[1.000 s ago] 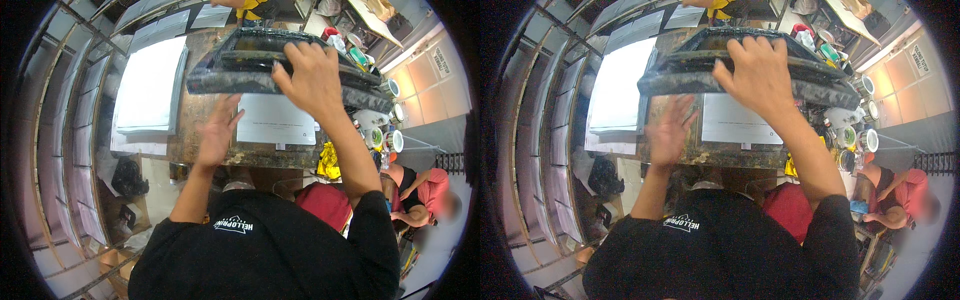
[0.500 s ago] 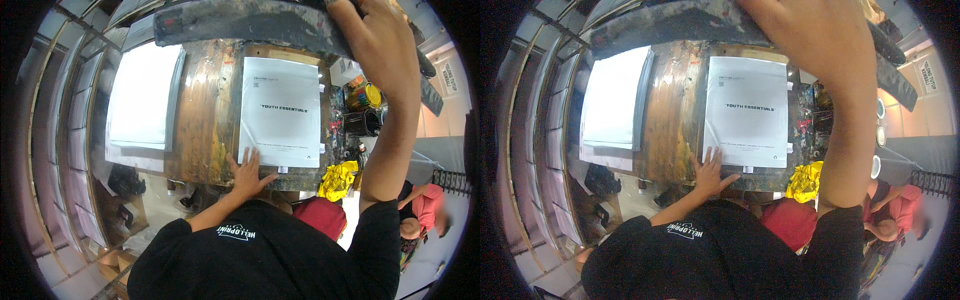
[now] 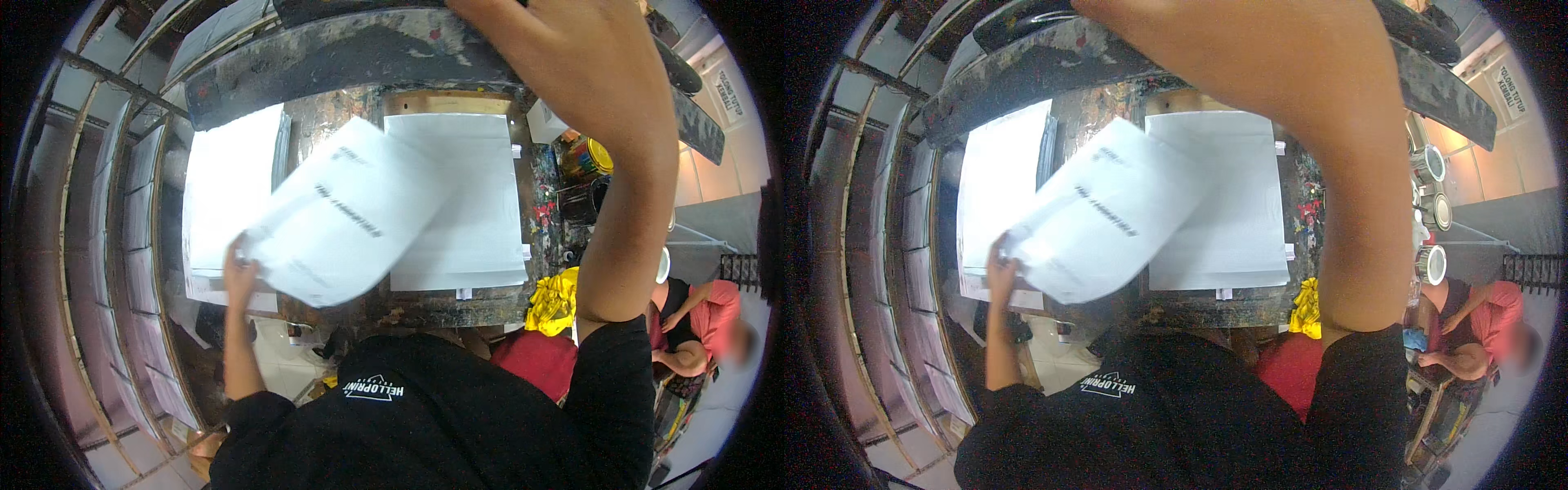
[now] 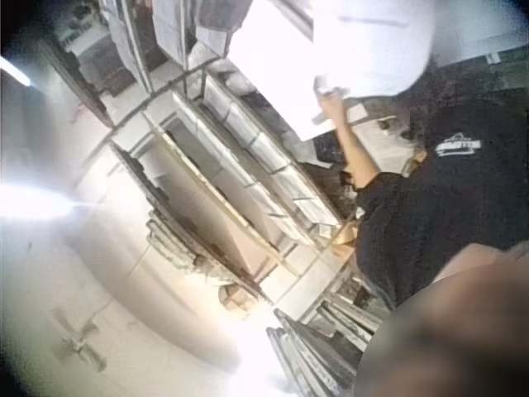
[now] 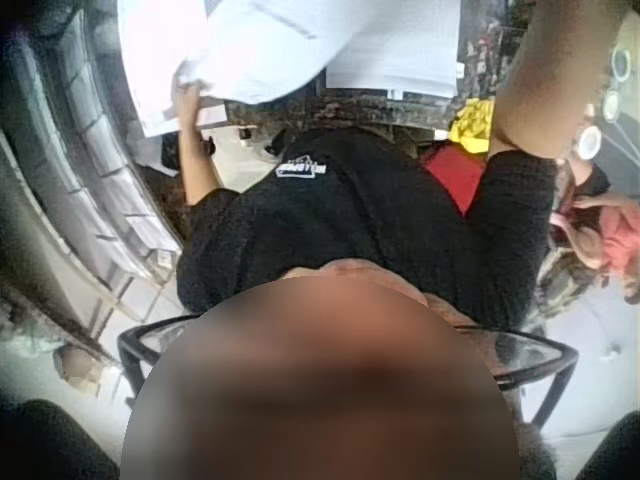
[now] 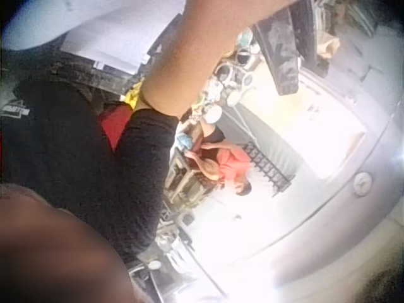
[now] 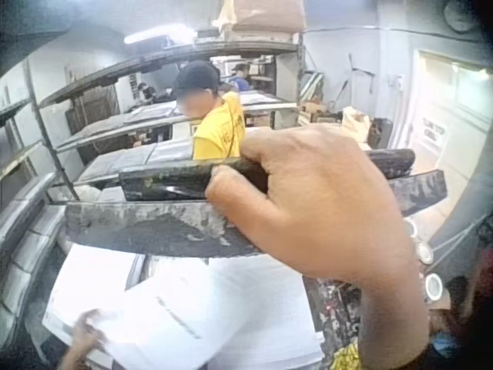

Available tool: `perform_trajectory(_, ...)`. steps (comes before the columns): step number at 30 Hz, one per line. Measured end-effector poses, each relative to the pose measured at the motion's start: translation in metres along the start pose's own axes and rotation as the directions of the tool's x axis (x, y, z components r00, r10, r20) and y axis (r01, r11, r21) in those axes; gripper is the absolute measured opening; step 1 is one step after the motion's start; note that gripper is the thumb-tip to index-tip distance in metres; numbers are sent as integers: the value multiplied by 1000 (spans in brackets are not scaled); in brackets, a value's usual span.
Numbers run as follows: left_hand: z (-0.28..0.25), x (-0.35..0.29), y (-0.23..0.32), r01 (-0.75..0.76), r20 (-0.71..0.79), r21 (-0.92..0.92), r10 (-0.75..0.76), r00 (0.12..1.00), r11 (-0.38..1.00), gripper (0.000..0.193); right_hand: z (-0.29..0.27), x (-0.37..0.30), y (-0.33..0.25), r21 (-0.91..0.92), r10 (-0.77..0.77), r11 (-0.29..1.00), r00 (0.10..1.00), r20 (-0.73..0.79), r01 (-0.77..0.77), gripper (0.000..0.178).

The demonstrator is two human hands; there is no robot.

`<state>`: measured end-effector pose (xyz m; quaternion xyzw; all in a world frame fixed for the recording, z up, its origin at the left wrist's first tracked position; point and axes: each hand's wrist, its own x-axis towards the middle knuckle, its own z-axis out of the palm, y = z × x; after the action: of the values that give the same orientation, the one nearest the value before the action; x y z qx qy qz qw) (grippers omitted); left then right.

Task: The person performs screen printing by placing white paper on a screen, using a squeegee to pull ink across the mesh, and then removing the printed sheet. The process is repeated multiple times with consistent hand motions and tool use.

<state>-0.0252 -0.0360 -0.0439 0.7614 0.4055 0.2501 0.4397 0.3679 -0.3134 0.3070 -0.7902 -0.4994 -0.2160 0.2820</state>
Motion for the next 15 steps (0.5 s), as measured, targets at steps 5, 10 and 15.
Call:
perform_trajectory(5, -164, 90, -81, -68, -98, 715, 196, 976, 696, 65, -19, -7, 5, 69, -10, 998, 990, 142, 0, 46)
perform_trajectory(10, -6, 72, 118, -42, -114, 77, 51, 992, 996, 51, 14, -53, 8, -120, -146, 984, 978, -149, 128, 41)
perform_trajectory(15, 116, -145, 198, 257, 310, -948, 374, 874, 186, 129, 44, -175, -4, -208, -111, 962, 950, 291, 176, 82)
